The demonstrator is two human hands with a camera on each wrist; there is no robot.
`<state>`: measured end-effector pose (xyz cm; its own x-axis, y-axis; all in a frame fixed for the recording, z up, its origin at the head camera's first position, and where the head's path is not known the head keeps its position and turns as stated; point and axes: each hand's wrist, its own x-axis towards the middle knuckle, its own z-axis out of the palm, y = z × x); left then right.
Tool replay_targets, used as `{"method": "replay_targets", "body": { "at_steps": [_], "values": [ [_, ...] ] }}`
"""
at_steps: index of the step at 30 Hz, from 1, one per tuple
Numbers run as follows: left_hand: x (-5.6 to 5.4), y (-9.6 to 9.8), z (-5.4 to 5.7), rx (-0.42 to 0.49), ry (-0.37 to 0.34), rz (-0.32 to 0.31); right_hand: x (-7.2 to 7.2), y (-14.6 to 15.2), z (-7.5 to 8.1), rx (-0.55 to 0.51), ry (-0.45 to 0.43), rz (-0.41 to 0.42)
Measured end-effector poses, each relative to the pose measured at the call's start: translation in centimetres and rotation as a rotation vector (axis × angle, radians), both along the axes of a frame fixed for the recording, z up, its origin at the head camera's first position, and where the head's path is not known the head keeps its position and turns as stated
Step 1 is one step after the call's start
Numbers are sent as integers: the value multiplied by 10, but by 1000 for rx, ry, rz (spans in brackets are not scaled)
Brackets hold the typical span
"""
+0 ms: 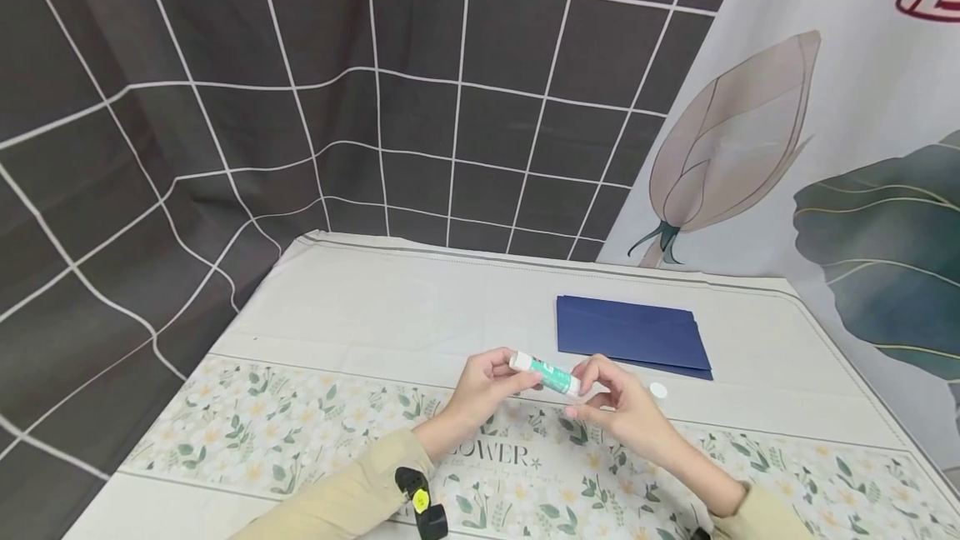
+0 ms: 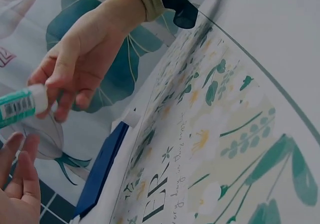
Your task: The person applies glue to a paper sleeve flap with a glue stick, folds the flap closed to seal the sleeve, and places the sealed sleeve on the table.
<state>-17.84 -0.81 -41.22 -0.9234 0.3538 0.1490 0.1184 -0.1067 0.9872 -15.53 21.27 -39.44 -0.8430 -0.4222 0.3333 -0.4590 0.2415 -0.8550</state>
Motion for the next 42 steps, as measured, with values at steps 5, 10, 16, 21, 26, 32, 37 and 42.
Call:
{"method": "replay_targets", "body": {
  "at_steps": [5, 10, 16, 21, 26, 32, 37, 42],
  "values": [
    [0, 0, 1, 14, -22, 39, -7, 17, 4, 234, 27, -93],
    [2, -3, 3, -6, -30, 30, -16, 44, 8, 631, 115, -331],
    [3, -5, 1, -62, 7, 0, -17, 67, 3, 879, 21, -444],
    [4, -6, 3, -86, 15, 3, -17, 75, -2, 905, -39, -440],
    [4, -7, 5, -152, 13, 38, -19, 78, -6, 900, -53, -443],
    [4, -10, 6, -230, 16, 50, -21, 78, -9, 887, -79, -448],
    [4, -14, 6, -301, 34, 40, -22, 79, -11, 871, -86, -450],
    [5, -18, 7, -368, 63, 61, -23, 77, -9, 858, -87, -445]
  ]
}}
